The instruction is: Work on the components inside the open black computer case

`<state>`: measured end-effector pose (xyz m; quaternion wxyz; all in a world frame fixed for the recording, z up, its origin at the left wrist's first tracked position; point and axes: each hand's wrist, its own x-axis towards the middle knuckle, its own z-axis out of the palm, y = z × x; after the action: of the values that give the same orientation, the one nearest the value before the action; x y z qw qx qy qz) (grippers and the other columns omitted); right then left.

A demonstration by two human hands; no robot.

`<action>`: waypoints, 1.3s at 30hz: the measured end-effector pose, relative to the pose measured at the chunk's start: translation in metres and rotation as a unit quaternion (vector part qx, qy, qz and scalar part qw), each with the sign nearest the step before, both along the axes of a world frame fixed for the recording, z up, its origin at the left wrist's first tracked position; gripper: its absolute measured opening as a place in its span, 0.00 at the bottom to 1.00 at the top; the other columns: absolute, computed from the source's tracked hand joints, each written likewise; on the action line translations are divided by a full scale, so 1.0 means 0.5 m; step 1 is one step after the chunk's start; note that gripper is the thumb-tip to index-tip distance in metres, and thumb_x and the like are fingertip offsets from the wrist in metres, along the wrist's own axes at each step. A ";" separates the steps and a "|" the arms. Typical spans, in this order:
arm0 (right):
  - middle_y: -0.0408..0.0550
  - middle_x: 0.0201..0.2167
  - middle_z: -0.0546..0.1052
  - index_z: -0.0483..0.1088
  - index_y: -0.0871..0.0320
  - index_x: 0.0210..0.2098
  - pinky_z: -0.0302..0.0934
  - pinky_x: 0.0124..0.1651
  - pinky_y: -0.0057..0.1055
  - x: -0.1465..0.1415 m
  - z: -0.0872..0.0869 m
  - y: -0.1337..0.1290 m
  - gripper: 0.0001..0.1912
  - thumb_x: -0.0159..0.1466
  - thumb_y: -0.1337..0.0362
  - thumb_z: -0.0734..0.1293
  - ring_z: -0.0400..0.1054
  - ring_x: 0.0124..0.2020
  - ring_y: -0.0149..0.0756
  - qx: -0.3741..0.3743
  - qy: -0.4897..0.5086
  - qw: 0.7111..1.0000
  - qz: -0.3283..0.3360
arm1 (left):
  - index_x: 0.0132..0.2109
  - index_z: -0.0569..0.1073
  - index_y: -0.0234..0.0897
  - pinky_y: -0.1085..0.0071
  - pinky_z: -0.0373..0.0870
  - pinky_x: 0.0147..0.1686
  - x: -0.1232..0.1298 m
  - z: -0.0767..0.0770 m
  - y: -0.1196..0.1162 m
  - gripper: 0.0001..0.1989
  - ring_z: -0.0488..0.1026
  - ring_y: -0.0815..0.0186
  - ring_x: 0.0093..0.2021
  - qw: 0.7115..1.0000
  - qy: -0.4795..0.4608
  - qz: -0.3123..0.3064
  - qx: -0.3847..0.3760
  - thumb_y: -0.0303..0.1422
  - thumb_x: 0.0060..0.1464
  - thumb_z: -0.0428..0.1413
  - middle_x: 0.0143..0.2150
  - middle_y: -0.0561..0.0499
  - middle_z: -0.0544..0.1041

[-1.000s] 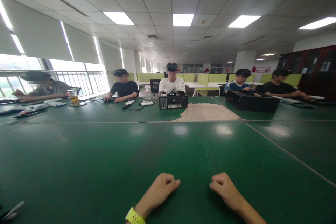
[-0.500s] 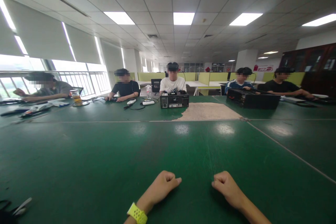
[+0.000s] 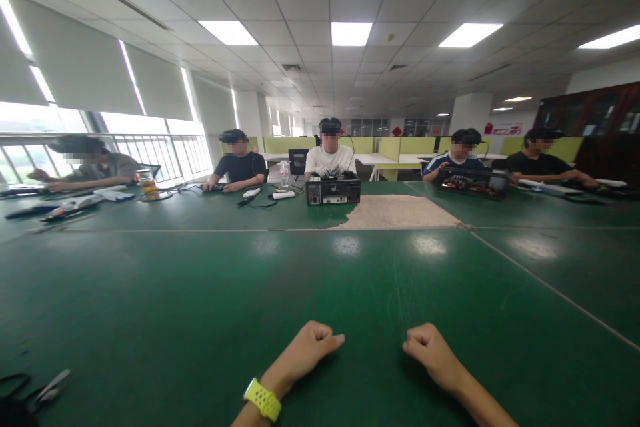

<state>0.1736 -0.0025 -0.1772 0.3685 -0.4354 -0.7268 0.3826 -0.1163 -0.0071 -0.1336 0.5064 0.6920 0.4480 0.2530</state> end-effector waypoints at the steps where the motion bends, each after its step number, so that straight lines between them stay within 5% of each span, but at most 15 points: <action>1: 0.37 0.16 0.45 0.44 0.56 0.16 0.40 0.24 0.29 0.000 0.000 0.000 0.19 0.57 0.62 0.58 0.40 0.19 0.26 -0.001 0.002 1.000 0.000 | 0.21 0.51 0.38 0.69 0.40 0.22 0.000 0.001 0.000 0.26 0.42 0.75 0.20 1.000 0.001 0.001 -0.001 0.53 0.51 0.51 0.18 0.60 0.46; 39: 0.37 0.16 0.44 0.44 0.57 0.16 0.40 0.24 0.27 -0.031 -0.001 0.002 0.20 0.57 0.63 0.60 0.41 0.20 0.25 0.041 -0.071 0.997 0.005 | 0.21 0.52 0.38 0.70 0.41 0.20 0.003 -0.013 0.005 0.25 0.43 0.74 0.19 1.000 0.015 0.000 0.006 0.52 0.52 0.50 0.18 0.60 0.47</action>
<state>0.1579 -0.0014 -0.1775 0.3313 -0.4428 -0.7682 0.3225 -0.1147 -0.0047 -0.1401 0.4957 0.6987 0.4541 0.2449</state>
